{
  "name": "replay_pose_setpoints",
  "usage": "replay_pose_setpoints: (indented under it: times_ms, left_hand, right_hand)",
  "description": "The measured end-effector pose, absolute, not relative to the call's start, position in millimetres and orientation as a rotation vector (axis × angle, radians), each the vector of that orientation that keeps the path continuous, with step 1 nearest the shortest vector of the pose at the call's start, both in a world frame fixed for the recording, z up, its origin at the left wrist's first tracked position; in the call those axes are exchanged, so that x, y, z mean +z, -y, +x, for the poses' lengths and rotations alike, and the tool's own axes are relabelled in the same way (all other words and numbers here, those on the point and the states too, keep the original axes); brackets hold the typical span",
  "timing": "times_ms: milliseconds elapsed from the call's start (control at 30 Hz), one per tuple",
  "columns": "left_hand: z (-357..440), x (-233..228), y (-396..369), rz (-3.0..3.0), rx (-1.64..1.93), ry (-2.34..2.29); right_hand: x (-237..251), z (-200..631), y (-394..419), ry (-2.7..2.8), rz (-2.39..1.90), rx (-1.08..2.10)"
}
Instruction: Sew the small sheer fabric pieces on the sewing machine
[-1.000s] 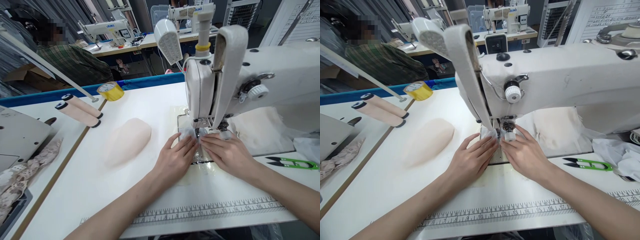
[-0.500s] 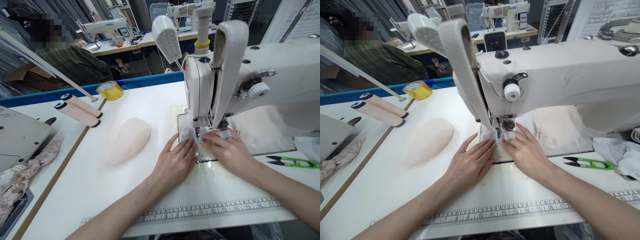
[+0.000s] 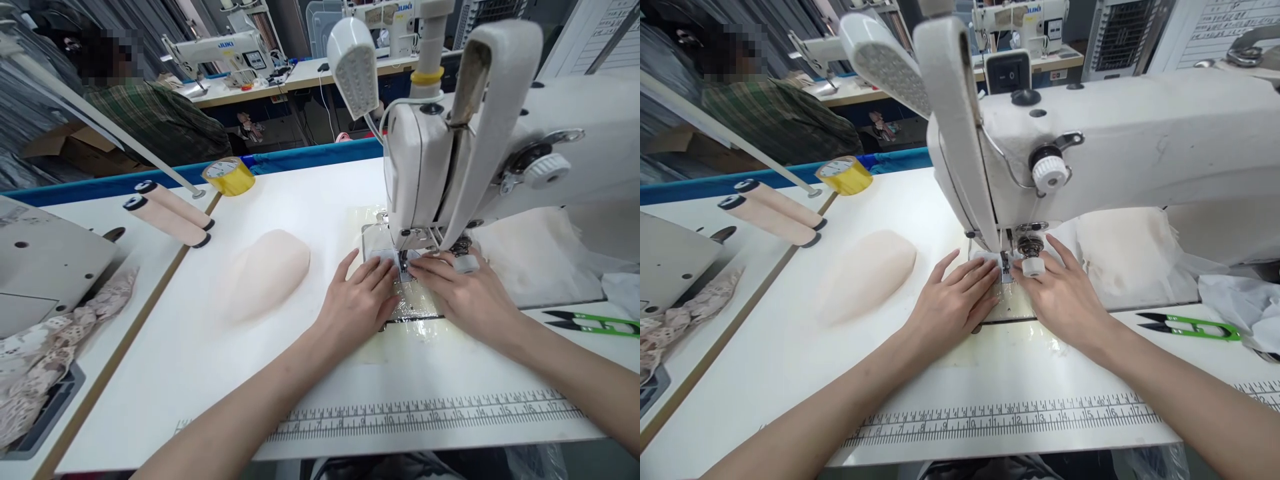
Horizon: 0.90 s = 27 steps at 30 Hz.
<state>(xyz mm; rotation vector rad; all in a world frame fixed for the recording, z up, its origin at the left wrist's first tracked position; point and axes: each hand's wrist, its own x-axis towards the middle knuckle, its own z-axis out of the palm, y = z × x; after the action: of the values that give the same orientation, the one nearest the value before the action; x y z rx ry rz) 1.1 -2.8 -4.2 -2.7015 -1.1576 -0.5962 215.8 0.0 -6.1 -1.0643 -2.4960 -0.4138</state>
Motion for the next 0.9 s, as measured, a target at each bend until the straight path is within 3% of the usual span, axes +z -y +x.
replay_pose_setpoints:
  times_ms: [367, 533, 600, 700, 900]
  left_hand:
    - [-5.6, -12.0, -9.6, -2.677, -0.645, 1.341]
    - [-21.9, 31.2, -5.3, -2.833, -0.471, 1.758]
    - [-33.0, 57.9, 0.7, -3.290, -0.325, 1.823]
    - [-46.2, 85.7, 10.0, -3.747, -0.398, 1.814]
    - [-54.0, 93.5, 15.9, -3.873, -0.546, 1.880]
  right_hand:
    - [-0.1, 219.3, -0.2, 2.451, -1.152, -0.381]
    - [-0.8, 223.4, -3.0, 2.432, -1.191, -0.143]
    - [-0.3, 223.4, -1.0, 2.374, -1.155, 0.091]
    - [4.5, 218.2, 3.3, 2.211, -1.035, 0.646]
    - [24.5, 191.1, 12.2, 1.750, -0.680, 1.848]
